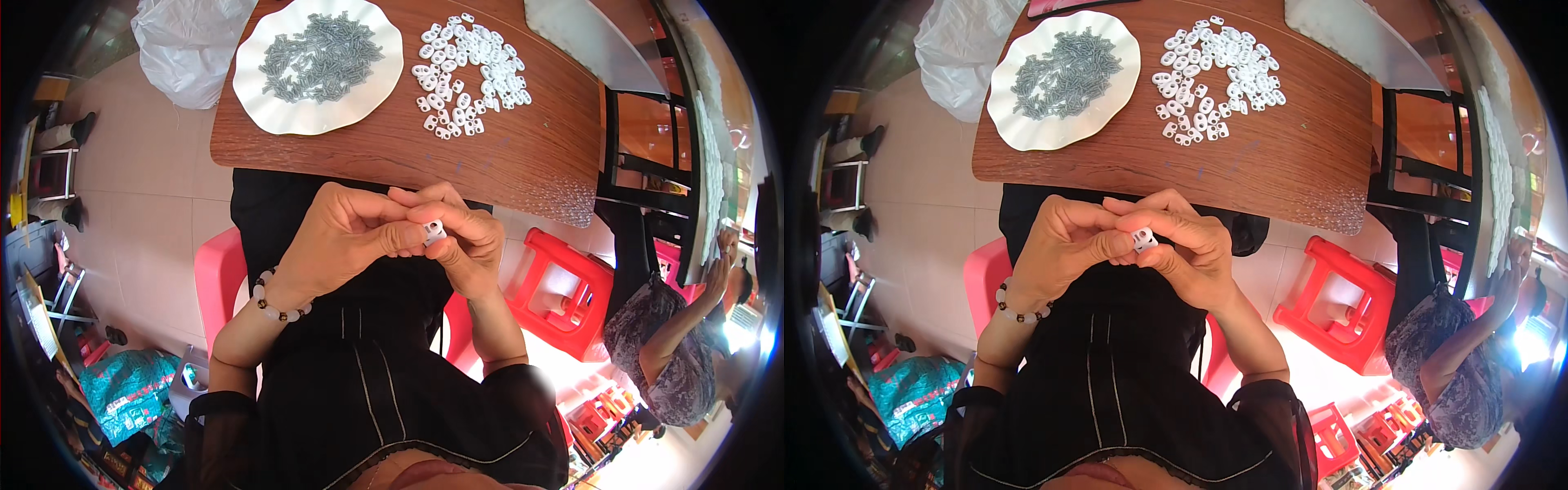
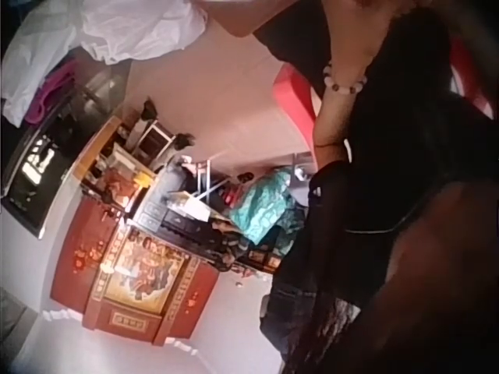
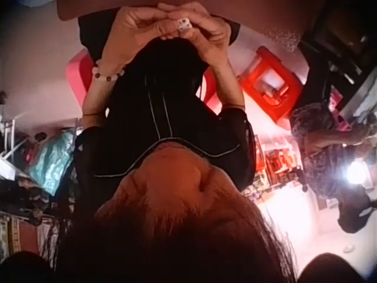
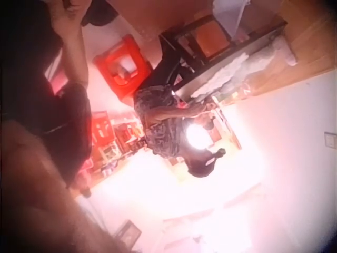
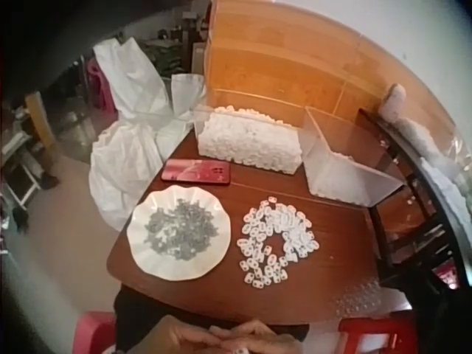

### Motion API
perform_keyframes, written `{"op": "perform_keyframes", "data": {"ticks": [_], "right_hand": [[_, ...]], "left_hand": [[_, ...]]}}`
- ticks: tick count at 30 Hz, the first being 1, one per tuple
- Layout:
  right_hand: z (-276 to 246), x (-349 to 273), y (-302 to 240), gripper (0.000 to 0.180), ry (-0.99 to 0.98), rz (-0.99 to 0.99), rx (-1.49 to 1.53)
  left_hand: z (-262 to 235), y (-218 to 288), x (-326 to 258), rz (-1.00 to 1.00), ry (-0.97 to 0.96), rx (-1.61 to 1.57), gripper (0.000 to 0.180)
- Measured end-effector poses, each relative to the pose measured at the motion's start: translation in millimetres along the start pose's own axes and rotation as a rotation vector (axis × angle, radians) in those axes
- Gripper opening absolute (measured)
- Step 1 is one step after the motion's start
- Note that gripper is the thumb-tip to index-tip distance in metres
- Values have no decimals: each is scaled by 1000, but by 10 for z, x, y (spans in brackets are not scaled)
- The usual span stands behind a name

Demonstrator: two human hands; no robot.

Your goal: Manually assembling small white plastic parts by inserting small grey pins.

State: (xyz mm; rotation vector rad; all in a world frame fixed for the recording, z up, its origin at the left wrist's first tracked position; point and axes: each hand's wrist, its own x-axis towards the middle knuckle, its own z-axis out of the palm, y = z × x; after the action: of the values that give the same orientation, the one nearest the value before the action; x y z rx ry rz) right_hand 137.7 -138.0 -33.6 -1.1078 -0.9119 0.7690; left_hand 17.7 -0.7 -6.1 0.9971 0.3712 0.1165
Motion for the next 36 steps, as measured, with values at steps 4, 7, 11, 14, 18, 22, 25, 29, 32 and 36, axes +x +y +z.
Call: {"op": "perform_keyframes", "data": {"ticks": [4, 7, 11, 14, 18, 22, 25, 29, 32, 36], "right_hand": [[22, -3, 6, 41, 23, -10, -24], [39, -18, 32, 42, 49, -7, -13], [28, -27, 29, 43, 43, -4, -24], [38, -33, 35, 43, 47, 4, -28], [54, -45, 35, 42, 79, 13, -19], [54, -51, 43, 42, 86, -15, -71], [72, -40, 12, 39, 107, -13, -108], [94, -56, 8, 35, 164, 35, -82], [34, -54, 64, 34, 105, 4, -60], [-23, -41, 181, 38, 52, 14, 83]], "left_hand": [[-8, -14, -16, 6, 2, 25, 18], [-10, -31, -20, 12, 5, 43, 18], [-18, -42, -25, -14, 12, 37, 17], [7, -31, -38, -18, 22, 33, 17], [60, -1, -47, -10, 52, 7, 17], [45, 21, -50, -29, 9, 16, 21], [73, 7, -43, 3, 21, -3, 21], [110, -14, -35, 32, 50, 76, 18], [104, -26, -13, 13, 72, 81, 18], [81, -33, 4, 26, 70, 61, 24]]}}
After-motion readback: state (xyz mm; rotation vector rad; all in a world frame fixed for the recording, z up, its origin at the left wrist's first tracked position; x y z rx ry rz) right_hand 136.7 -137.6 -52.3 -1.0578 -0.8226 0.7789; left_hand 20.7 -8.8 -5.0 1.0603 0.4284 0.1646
